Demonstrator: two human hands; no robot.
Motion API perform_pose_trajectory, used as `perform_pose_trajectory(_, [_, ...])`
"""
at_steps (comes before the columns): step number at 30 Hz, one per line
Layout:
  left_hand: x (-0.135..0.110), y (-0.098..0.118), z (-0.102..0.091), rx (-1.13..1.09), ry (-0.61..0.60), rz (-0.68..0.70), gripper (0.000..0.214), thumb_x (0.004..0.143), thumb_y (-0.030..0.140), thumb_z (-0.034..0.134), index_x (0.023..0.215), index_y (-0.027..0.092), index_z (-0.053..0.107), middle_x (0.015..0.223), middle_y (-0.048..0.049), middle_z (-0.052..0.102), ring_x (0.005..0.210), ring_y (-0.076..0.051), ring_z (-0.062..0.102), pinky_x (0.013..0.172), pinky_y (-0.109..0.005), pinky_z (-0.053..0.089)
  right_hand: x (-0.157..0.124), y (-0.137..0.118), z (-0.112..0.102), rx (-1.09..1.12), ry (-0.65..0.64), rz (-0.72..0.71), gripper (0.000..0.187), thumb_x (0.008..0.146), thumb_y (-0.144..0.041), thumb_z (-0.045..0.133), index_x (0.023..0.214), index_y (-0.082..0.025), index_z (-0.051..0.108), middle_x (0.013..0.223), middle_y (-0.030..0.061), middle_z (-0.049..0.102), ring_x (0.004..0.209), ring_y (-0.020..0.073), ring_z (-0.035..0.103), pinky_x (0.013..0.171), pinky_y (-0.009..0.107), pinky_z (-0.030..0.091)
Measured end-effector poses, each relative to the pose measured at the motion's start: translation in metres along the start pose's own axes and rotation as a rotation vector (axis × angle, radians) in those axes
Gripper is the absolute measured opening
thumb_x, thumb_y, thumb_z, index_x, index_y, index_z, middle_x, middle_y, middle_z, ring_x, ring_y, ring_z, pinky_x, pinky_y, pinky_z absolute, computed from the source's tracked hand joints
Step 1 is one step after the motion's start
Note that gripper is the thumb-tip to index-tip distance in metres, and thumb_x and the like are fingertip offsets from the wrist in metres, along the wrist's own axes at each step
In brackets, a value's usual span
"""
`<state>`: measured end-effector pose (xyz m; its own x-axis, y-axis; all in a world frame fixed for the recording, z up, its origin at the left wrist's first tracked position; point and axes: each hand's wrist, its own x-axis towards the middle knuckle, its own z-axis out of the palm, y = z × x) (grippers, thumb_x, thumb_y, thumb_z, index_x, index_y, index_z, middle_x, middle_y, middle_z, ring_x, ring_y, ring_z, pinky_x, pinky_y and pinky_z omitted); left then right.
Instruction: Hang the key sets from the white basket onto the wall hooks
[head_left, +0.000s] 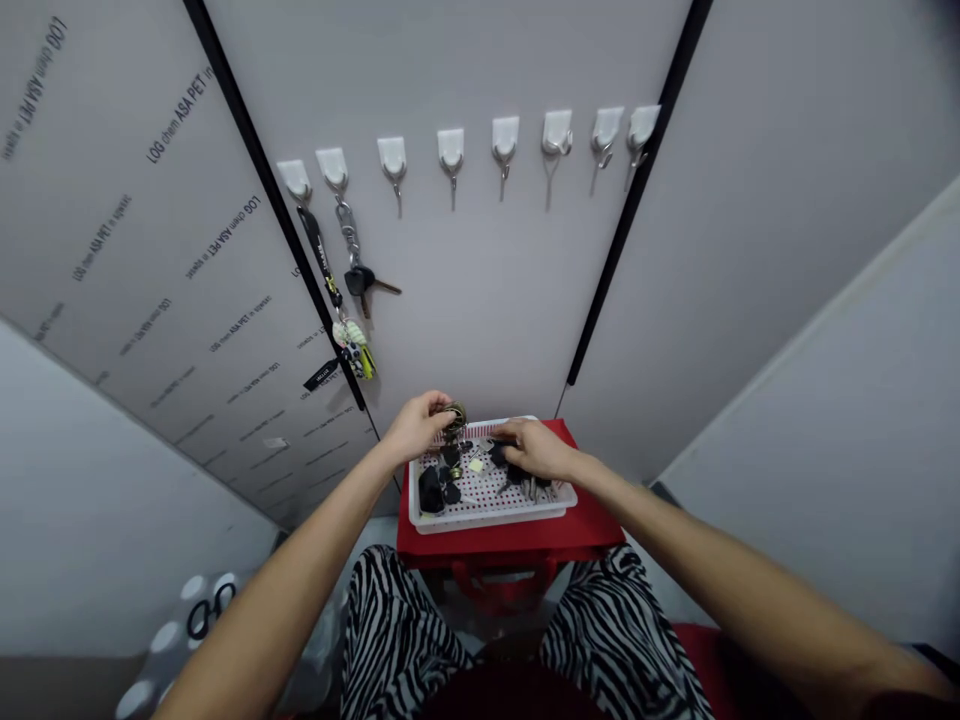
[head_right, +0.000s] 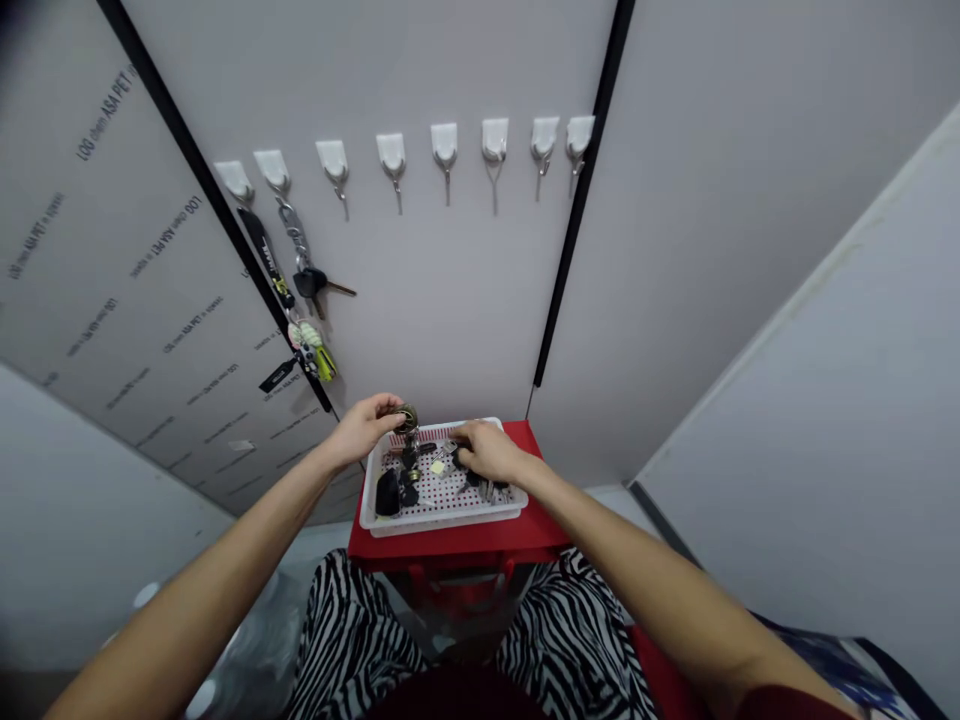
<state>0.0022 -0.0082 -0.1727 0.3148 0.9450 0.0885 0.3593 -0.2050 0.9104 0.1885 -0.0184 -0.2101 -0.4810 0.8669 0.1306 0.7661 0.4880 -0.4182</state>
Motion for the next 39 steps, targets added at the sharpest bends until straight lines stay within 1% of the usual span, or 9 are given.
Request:
perform_pose_trajectory(3, [0.0,0.012,-0.002,0.024,0.004,0.036,0.006,0.061,0.016,0.044,0.066,0.013,0.046,0.06,0.0032,0.048,0.057,-0.006,0.043,0.059,-0.02,0.036,0.008,-0.017,0.002,0.192,0.119,-0.067,0.039,0.062,-0.014,0.038,0.1,-0.014,0.046,0.094,0.0057,0.053,0.085,0.0132,0.046,0.076,0.025,0.033])
perform_pose_trajectory(6, [-0.001,0.021,-0.006,0.051,0.015,0.053,0.007,0.061,0.016,0.043,0.067,0.013,0.046,0.062,0.0029,0.048,0.058,-0.006,0.044,0.06,-0.02,0.036,0.016,-0.03,0.004,0.398,0.078,-0.108,0.039,0.063,-0.016,0.04,0.102,-0.015,0.043,0.09,0.0036,0.054,0.079,0.0116,0.048,0.07,0.024,0.037])
perform_pose_trajectory(11, [-0.002,0.026,-0.016,0.021,0.103,0.055,0.008,0.061,0.016,0.043,0.068,0.013,0.045,0.061,0.003,0.048,0.057,-0.006,0.044,0.058,-0.019,0.036,0.019,-0.037,0.006,0.501,0.122,-0.016,0.024,0.068,-0.026,0.038,0.082,-0.013,0.052,0.07,0.0012,0.056,0.062,0.0094,0.048,0.058,0.02,0.037])
perform_pose_trajectory(16, [-0.004,0.025,-0.028,0.0,0.18,0.026,0.007,0.061,0.016,0.042,0.067,0.014,0.044,0.058,0.003,0.048,0.054,-0.006,0.044,0.055,-0.019,0.036,0.017,-0.039,-0.007,0.526,0.125,0.016,0.025,0.069,-0.031,0.037,0.064,-0.012,0.054,0.059,0.0003,0.053,0.056,0.0086,0.047,0.054,0.019,0.036])
perform_pose_trajectory(21, [-0.006,0.022,-0.04,0.066,0.173,0.006,0.007,0.06,0.013,0.044,0.066,0.012,0.047,0.061,0.0,0.052,0.057,-0.008,0.047,0.058,-0.021,0.039,0.032,-0.056,-0.045,0.517,0.186,0.044,0.026,0.068,-0.031,0.037,0.062,-0.011,0.053,0.051,0.0004,0.051,0.049,0.0075,0.045,0.048,0.018,0.035])
perform_pose_trajectory(24, [0.003,0.032,-0.045,0.101,0.247,0.088,0.015,0.061,0.016,0.046,0.075,0.011,0.051,0.074,-0.004,0.057,0.068,-0.01,0.05,0.066,-0.023,0.04,0.051,-0.072,-0.077,0.456,0.191,-0.014,0.024,0.067,-0.03,0.039,0.057,-0.013,0.052,0.046,-0.0006,0.051,0.043,0.0065,0.043,0.045,0.018,0.035])
perform_pose_trajectory(28, [0.021,0.069,-0.053,0.092,0.331,0.26,0.02,0.064,0.02,0.045,0.08,0.012,0.053,0.082,-0.0046,0.058,0.074,-0.011,0.051,0.07,-0.023,0.04,0.082,-0.096,-0.118,0.5,0.319,-0.103,0.02,0.065,-0.027,0.041,0.054,-0.013,0.05,0.046,-0.0009,0.05,0.044,0.0065,0.044,0.048,0.019,0.038])
perform_pose_trajectory(33, [0.042,0.123,-0.077,0.048,0.496,0.348,0.019,0.066,0.019,0.042,0.078,0.014,0.055,0.077,-0.0027,0.06,0.07,-0.01,0.053,0.067,-0.022,0.041,0.117,-0.128,-0.157,0.696,0.457,-0.128,0.012,0.064,-0.021,0.043,0.062,-0.012,0.051,0.046,-0.0021,0.05,0.043,0.0064,0.046,0.05,0.021,0.042])
perform_pose_trajectory(39, [0.069,0.15,-0.108,0.104,0.681,0.246,0.021,0.063,0.021,0.045,0.078,0.012,0.056,0.075,-0.005,0.06,0.068,-0.012,0.053,0.063,-0.023,0.041,0.152,-0.15,-0.179,0.768,0.59,-0.029,0.009,0.066,-0.017,0.042,0.063,-0.012,0.049,0.051,0.0004,0.052,0.044,0.0062,0.049,0.046,0.019,0.044])
